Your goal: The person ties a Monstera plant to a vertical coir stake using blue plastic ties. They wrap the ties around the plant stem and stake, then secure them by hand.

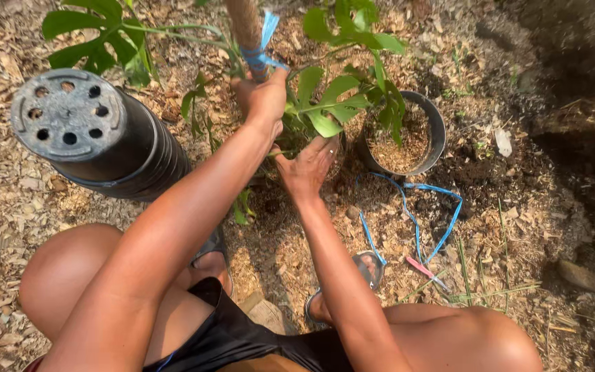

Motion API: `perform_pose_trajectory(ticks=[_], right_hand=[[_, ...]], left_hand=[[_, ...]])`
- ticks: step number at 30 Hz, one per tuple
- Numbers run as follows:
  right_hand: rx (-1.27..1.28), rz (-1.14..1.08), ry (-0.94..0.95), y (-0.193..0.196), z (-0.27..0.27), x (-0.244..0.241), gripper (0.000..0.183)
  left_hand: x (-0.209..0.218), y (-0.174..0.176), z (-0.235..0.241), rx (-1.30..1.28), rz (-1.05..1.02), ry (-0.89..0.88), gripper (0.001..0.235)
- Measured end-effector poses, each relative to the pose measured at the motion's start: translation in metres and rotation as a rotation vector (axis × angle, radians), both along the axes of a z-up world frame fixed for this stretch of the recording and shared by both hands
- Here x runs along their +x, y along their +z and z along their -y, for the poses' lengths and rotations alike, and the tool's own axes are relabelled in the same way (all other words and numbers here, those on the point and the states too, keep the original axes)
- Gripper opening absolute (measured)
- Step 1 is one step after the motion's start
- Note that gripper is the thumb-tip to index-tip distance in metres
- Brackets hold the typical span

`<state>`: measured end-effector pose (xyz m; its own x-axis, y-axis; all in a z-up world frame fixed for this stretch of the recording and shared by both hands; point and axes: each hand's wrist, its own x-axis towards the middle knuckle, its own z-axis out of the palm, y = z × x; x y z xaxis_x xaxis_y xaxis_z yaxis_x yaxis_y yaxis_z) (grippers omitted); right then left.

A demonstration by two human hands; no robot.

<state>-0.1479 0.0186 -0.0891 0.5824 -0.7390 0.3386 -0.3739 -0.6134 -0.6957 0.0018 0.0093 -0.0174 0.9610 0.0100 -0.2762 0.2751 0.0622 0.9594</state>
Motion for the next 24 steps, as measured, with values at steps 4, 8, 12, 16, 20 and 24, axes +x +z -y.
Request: perform_pose_trajectory(ticks=[4,8,12,16,20,24], right_hand=[[-0.158,-0.064,-0.034,-0.013,-0.001,0.021,0.091],[0.057,0.079,-0.042,-0.034,0.004,0.021,0.074],[0.182,0.169,0.003,-0.034,0.015,0.010,0.055],[0.343,0.370,0.116,-0.026,0.025,-0.005,0.065],[0.026,0.335,0.077,-0.020,0.023,-0.011,0.068],[0.315,0.359,0.181,-0.016,0.024,-0.009,0.076]], left_hand=[[-0.006,0.015,-0.014,0.035,-0.039,-0.074,0.061],[-0.004,0.043,-0.045,0.097,-0.173,-0.556,0.057],[0.011,0.053,-0.083,0.021,-0.137,-0.980,0.037],[0.033,0.028,-0.097,-0.079,-0.198,-1.063,0.040],[0.029,-0.014,-0.093,-0.100,-0.087,-0.945,0.052],[0.025,-0.038,-0.082,-0.204,0.017,-0.911,0.064]])
